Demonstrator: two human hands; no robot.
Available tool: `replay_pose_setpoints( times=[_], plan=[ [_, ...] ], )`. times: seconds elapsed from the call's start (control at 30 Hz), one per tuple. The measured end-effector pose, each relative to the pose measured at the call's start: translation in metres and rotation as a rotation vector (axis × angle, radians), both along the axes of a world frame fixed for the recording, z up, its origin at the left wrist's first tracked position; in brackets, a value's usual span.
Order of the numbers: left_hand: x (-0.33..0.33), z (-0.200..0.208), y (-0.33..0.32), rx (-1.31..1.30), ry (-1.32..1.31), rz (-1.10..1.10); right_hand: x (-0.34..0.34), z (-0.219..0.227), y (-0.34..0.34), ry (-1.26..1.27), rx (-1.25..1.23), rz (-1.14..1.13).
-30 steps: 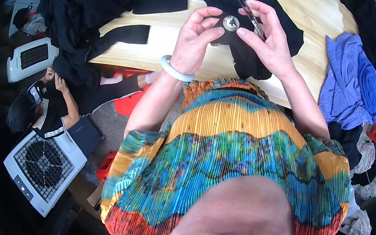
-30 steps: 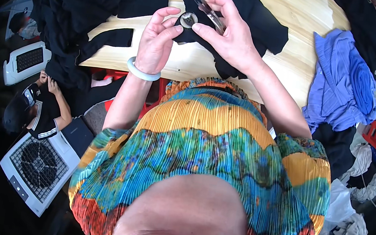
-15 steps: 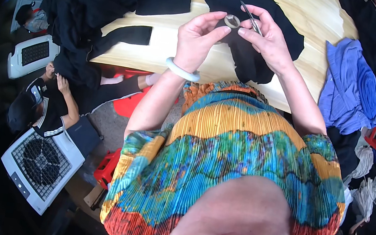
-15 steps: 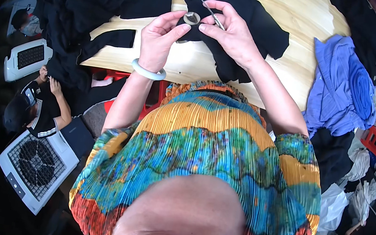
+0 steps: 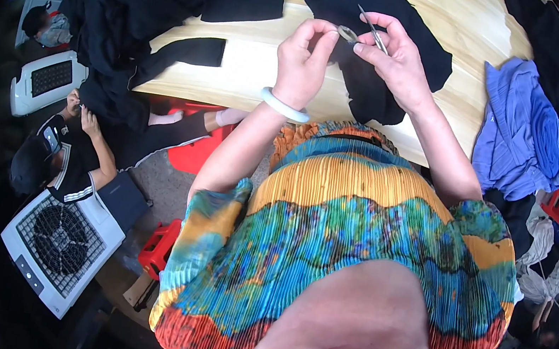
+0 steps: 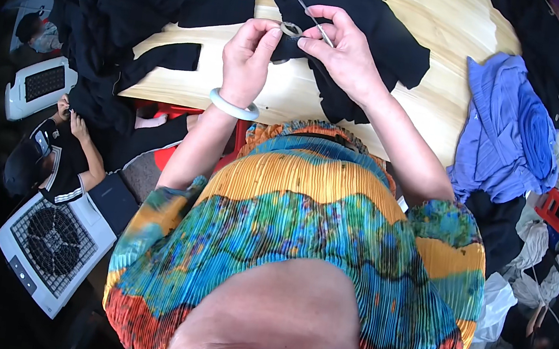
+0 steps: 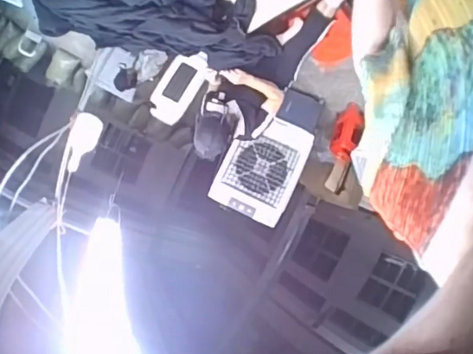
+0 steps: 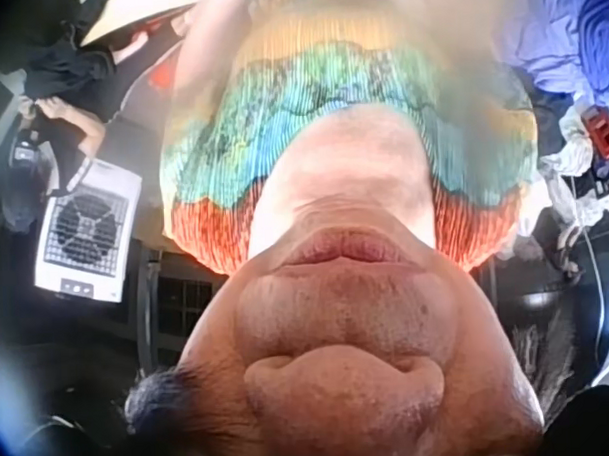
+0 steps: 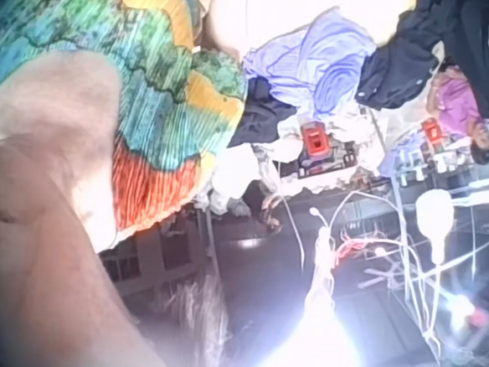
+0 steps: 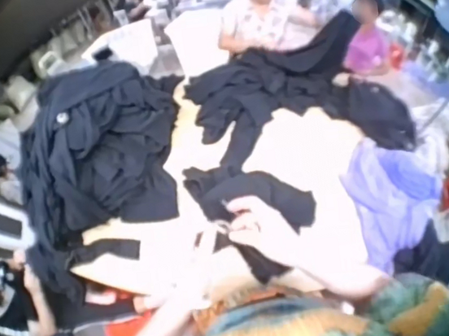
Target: Trimming loose threads and excess fabric from black garments using small scissors.
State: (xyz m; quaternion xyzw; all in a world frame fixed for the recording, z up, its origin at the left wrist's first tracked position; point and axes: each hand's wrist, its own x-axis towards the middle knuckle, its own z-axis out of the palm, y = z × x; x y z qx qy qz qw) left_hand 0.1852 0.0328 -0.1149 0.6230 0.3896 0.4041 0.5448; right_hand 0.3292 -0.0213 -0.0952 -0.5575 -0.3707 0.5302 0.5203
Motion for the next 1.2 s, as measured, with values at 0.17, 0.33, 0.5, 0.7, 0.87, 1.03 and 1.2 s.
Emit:
replay_pose_setpoints(
  times=[0.17, 0.33, 0.5, 0.7, 0.87, 1.03, 1.2],
  plan=[
    [-0.007, 0.005, 0.007, -0.181, -0.006, -0.166, 0.003, -0.002, 0.0, 0.256, -0.11, -0.038],
    [-0.009, 0.014, 0.009, -0.35, 0.098, -0.25, 0.005, -0.008, -0.002, 0.313, -0.146, -0.054],
    [-0.015, 0.004, 0.015, -0.816, -0.397, -0.341, 0.01, -0.006, -0.004, 0.269, -0.175, -0.053],
    [-0.011, 0.001, 0.013, -0.798, -0.435, -0.294, 0.013, -0.006, -0.008, 0.1, -0.164, -0.043],
    [-0.016, 0.006, 0.016, -0.679, -0.355, -0.287, 0.019, -0.003, -0.008, 0.036, -0.079, -0.036],
    [-0.014, 0.015, 0.014, -0.631, -0.329, -0.278, 0.019, -0.001, -0.002, -0.03, 0.041, 0.037],
    [-0.011, 0.015, 0.01, -0.588, -0.144, -0.244, 0.012, 0.004, -0.003, 0.064, -0.001, 0.11]
  ],
)
